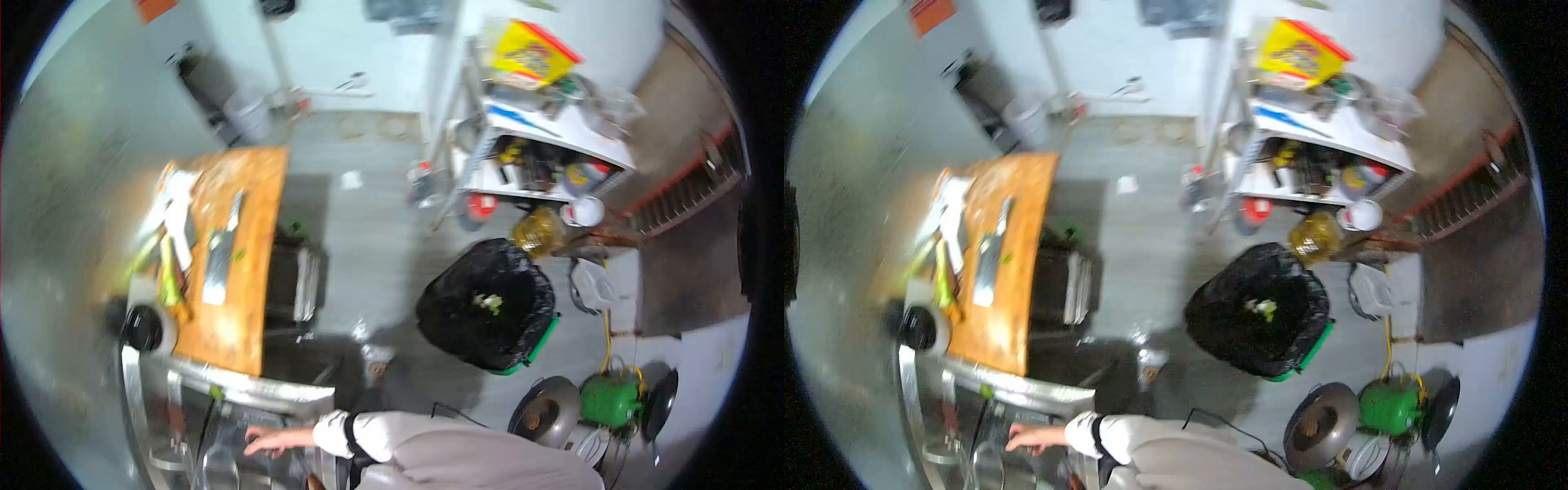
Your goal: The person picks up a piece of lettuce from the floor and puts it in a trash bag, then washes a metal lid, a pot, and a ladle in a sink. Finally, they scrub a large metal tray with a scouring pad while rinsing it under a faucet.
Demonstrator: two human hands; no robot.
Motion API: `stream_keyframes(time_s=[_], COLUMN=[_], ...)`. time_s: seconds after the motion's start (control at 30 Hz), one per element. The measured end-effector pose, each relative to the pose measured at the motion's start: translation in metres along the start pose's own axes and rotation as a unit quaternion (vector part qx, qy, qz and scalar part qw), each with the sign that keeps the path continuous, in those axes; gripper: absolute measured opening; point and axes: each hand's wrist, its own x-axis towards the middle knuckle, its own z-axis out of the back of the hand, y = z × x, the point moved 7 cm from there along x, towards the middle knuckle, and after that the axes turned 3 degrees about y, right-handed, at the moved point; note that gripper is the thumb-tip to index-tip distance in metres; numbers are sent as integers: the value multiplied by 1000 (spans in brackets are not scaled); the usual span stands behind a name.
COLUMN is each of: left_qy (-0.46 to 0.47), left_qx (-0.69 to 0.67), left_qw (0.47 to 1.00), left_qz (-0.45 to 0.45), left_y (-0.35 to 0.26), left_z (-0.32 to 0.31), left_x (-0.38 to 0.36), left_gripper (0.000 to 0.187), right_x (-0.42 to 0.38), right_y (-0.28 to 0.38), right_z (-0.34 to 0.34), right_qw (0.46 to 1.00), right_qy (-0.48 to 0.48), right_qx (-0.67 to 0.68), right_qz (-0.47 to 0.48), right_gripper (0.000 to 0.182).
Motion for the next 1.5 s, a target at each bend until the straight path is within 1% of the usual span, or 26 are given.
stream_keyframes(time_s=[0.03, 0.07, 0.1, 0.13, 0.17, 0.23, 0.3, 0.33, 0.37, 0.4, 0.43, 0.47, 0.53, 0.6, 0.63, 0.7, 0.8, 0.87, 1.03, 1.1, 1.17, 1.23, 1.3, 1.37, 1.43, 1.5], left_qy=[4, 19, 18, 22, -17, 15, -31, -71, -47, -6, -53, -58, -21, -15, 42, 124, 49, -47, -87, -33, -95, -88, -101, -184, -187, -81], left_qx=[-159, -306, -367, -290, -231, -218, -235, -229, -219, -327, -245, -258, -272, -296, -319, -342, -359, -177, -42, -32, 63, 65, -14, -99, -96, -393], left_qw=[987, 952, 929, 955, 970, 974, 971, 968, 975, 945, 967, 962, 962, 951, 947, 932, 931, 976, 972, 977, 962, 966, 965, 941, 943, 910], left_qz=[18, 25, 40, 54, 78, 53, 34, 68, 7, 4, -50, -65, -16, -83, 5, -12, -41, -120, -214, -206, -247, -236, -241, -265, -259, -107], left_y=[40, 81, 114, 99, 54, 25, 46, 54, 56, 79, 59, 72, 54, 46, 23, 21, 44, 31, 7, -6, -22, -25, -22, -16, -3, 25], left_z=[-9, -17, -25, -18, -16, -18, -15, -12, -13, -6, -14, -21, -20, -29, -19, -20, 8, 38, 15, 2, -3, -13, -20, -18, -27, -47], left_x=[20, 39, 48, 27, -9, -32, -24, -28, -19, -27, -21, -15, -26, -11, -23, -11, 41, 75, 145, 151, 157, 172, 179, 177, 184, 195], left_gripper=[24, 23, 22, 15, 3, 1, 3, 11, 23, 32, 33, 31, 28, 25, 23, 35, 48, 52, 62, 57, 47, 28, 18, 18, 17, 24], right_x=[3, 18, 7, 12, 12, 31, 52, 59, 69, 87, 77, 76, 97, 101, 99, 106, 118, 122, 124, 124, 126, 126, 129, 130, 133, 132], right_y=[10, 15, 31, 32, 35, 6, -32, -45, -60, -86, -65, -58, -81, -67, -60, -60, -55, -50, -41, -36, -33, -29, -25, -25, -24, -22], right_z=[-6, -18, -42, -65, -89, -121, -131, -131, -130, -154, -133, -134, -124, -118, -122, -120, -116, -115, -110, -110, -108, -103, -102, -99, -100, -100], right_qw=[981, 868, 857, 785, 734, 683, 685, 714, 721, 679, 679, 653, 607, 576, 559, 553, 531, 517, 489, 501, 509, 526, 540, 544, 550, 551], right_qy=[-91, -159, -134, -136, -91, -65, -9, 10, 26, 88, 83, 97, 128, 144, 143, 160, 201, 223, 253, 249, 234, 230, 226, 216, 218, 220], right_qx=[-130, -352, -448, -518, -575, -630, -665, -652, -646, -686, -689, -715, -756, -775, -779, -786, -813, -822, -835, -829, -828, -818, -809, -810, -805, -802], right_qz=[108, 312, 215, 312, 350, 365, 299, 255, 251, 247, 239, 230, 207, 216, 245, 224, 128, 91, 8, 10, 11, 40, 45, 43, 49, 64], right_gripper=[43, 48, 54, 53, 46, 33, 24, 23, 24, 25, 25, 22, 16, 11, 10, 9, 10, 12, 14, 14, 15, 14, 12, 12, 11, 11])
